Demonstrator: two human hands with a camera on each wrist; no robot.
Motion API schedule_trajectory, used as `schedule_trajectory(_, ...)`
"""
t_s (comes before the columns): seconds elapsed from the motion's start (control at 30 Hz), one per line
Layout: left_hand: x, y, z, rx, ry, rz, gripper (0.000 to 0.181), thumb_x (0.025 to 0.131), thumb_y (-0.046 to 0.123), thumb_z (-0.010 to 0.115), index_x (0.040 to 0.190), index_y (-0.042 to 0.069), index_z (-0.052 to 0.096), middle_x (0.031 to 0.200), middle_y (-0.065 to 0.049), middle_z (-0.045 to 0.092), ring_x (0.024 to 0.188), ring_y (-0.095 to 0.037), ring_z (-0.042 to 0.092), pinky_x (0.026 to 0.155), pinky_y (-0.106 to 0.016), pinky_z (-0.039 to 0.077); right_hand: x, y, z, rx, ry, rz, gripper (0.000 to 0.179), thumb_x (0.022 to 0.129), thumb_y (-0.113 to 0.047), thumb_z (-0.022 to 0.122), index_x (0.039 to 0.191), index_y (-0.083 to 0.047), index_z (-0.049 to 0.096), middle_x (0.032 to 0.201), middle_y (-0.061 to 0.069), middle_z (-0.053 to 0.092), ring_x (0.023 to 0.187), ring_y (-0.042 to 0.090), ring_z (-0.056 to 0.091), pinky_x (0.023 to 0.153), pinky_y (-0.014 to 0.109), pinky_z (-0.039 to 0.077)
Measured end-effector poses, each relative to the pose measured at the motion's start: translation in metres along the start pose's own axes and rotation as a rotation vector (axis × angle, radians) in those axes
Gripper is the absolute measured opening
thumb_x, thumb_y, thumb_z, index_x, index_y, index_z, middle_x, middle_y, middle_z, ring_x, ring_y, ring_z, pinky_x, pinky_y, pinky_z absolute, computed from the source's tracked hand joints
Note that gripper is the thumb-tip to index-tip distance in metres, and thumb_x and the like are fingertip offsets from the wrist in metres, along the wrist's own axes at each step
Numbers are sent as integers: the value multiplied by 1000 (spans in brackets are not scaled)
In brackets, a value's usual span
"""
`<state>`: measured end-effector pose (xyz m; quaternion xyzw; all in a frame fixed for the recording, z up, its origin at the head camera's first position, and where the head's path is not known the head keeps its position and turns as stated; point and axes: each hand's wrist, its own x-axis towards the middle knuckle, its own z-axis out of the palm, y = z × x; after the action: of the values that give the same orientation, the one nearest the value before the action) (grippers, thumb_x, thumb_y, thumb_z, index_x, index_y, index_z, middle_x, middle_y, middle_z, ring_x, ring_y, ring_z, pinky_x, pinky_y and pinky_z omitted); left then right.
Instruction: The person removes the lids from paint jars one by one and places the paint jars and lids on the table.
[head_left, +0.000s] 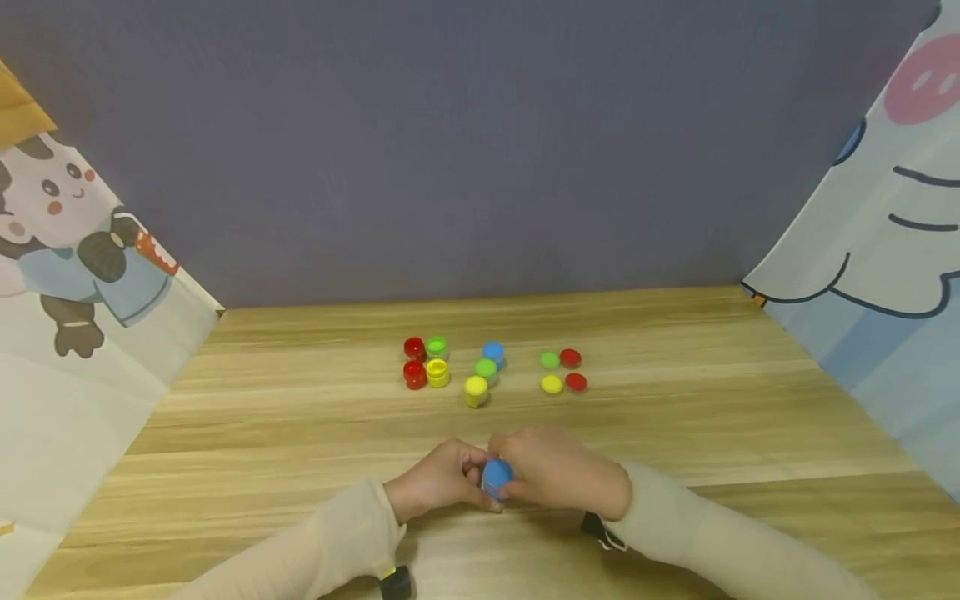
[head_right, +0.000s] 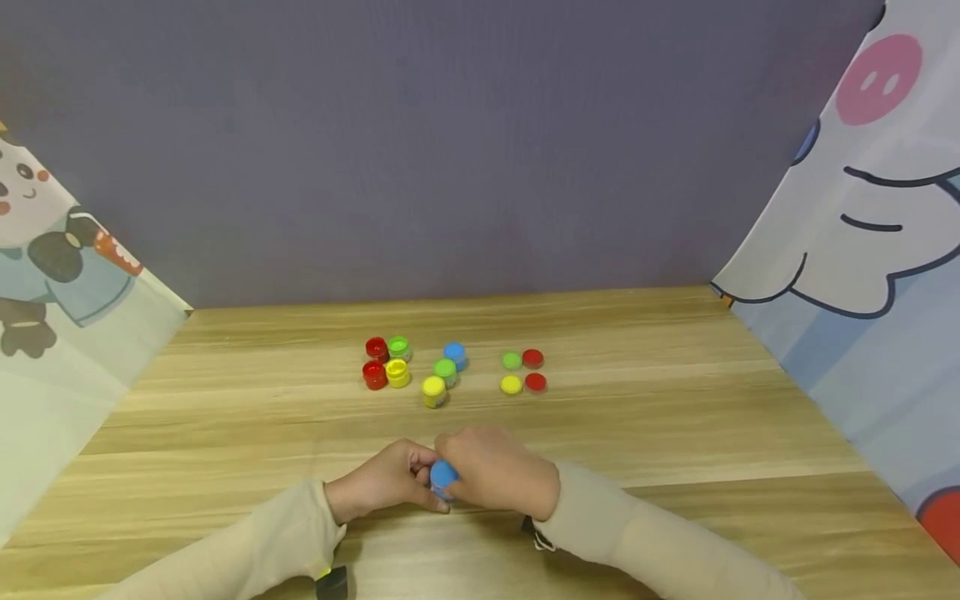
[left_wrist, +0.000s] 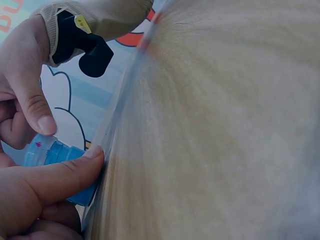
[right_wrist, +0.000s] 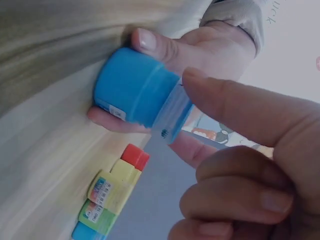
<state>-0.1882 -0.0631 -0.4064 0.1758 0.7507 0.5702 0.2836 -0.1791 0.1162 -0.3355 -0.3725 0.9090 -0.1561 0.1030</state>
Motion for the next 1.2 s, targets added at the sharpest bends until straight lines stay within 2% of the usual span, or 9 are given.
schedule_trajectory(0.33, -1, 1, 0, 7, 9, -18, 18, 69, -2, 79, 85, 1, 71, 52, 3, 44, 47, -7, 34, 45, -18, 27, -2, 7, -6, 56, 11, 47, 24, 80, -19, 75, 96, -5, 64, 74, -4, 60, 58, 4, 47, 53, 20, 42)
schedule_trajectory(0.63, -1, 2, -2, 0, 8, -41, 32, 69, -1, 79, 100, 7, 72, 56, 3, 45, 53, -8, 36, 50, -17, 31, -5, 27, -11, -6, 54, 101, 34, 76, -23, 78, 103, -6, 62, 78, -3, 62, 62, 6, 49, 57, 21, 44)
schedule_trajectory(0.8, -3, 1, -2, -10, 2, -43, 34, 69, -2, 79, 102, 7, 72, 57, 3, 45, 55, -8, 37, 53, -17, 34, -5, 42, -10, 28, 63, 140, 32, 76, -19, 78, 102, -8, 62, 83, -3, 62, 67, 8, 51, 60, 24, 45)
schedule_trajectory(0.93, -6, 2, -6, 4, 2, -39, 36, 70, -1, 79, 104, 8, 71, 58, 3, 45, 55, -8, 37, 52, -16, 33, -6, 55, -9, 52, 67, 155, 29, 77, -17, 77, 100, -9, 62, 78, -5, 58, 66, 9, 48, 58, 25, 44)
schedule_trajectory(1.07, -8, 4, -14, -17, 18, -46, 40, 71, 1, 79, 109, 7, 70, 59, 3, 43, 57, -9, 36, 52, -16, 33, -7, 67, -10, 30, 74, 181, 27, 76, -17, 78, 97, -11, 61, 71, -6, 53, 64, 11, 46, 58, 27, 42)
schedule_trajectory(1.2, -8, 4, -22, -23, 52, -48, 42, 71, 2, 79, 112, 6, 68, 62, 3, 44, 61, -10, 37, 54, -16, 34, -7, 79, -12, 5, 70, 209, 29, 75, -16, 79, 98, -12, 61, 71, -5, 51, 67, 13, 46, 62, 31, 43)
